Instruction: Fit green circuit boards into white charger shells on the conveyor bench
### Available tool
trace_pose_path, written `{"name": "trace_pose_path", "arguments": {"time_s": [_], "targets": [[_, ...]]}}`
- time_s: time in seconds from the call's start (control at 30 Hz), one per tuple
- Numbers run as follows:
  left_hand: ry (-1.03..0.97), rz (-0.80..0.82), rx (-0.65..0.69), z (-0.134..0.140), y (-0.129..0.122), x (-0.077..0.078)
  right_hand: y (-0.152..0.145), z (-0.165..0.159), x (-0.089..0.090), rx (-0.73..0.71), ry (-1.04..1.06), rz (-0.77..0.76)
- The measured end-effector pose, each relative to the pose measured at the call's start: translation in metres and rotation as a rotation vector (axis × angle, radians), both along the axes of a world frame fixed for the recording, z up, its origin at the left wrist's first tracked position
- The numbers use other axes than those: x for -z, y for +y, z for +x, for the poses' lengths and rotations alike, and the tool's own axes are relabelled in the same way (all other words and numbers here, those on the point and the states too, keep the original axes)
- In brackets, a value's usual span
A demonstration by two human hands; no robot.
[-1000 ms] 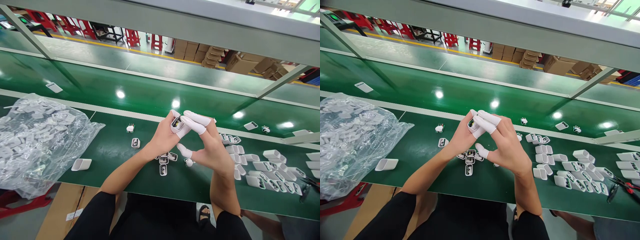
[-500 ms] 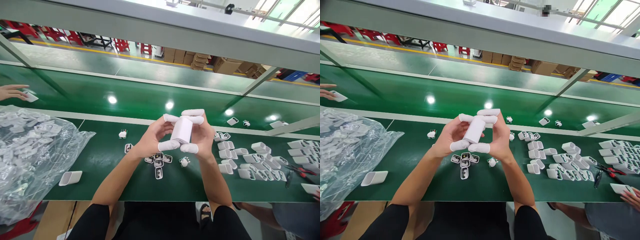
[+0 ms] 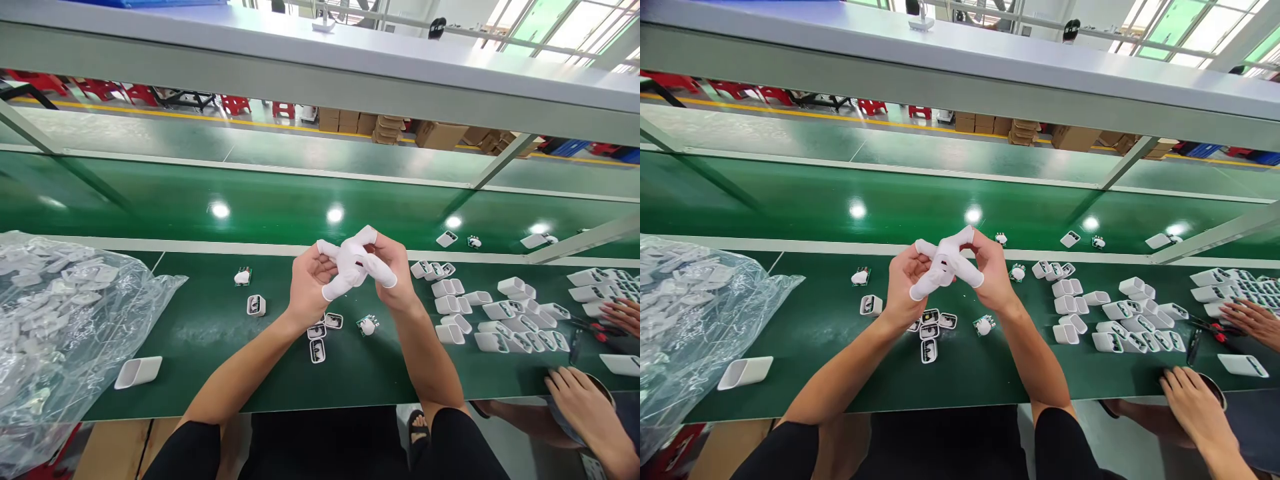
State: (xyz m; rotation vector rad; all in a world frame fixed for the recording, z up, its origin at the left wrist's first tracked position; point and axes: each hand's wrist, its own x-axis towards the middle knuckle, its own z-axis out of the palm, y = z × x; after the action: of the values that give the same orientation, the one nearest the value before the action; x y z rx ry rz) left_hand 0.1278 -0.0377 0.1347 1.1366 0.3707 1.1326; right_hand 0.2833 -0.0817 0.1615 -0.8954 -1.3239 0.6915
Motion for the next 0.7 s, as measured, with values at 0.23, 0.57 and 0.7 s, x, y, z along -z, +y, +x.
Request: {"name": "trace_pose_path", "arguments": {"time_s": [0.23,0.57,0.7], "targets": [[0.009,-0.053,0.007,0.002,0.002,-0.004,0.005,-0.008,0.007,0.092,0.121,-0.055],[-0.014,-0.018,-0.215,-0.001,0.004,-0.008,0.003,-0.006,0.004,0.132,-0.022,0.017],[0.053,0.088,-0.422,-0.002,0.013,-0.005,0.001,-0.001,-0.010,0.029,-0.016,-0.116]]}}
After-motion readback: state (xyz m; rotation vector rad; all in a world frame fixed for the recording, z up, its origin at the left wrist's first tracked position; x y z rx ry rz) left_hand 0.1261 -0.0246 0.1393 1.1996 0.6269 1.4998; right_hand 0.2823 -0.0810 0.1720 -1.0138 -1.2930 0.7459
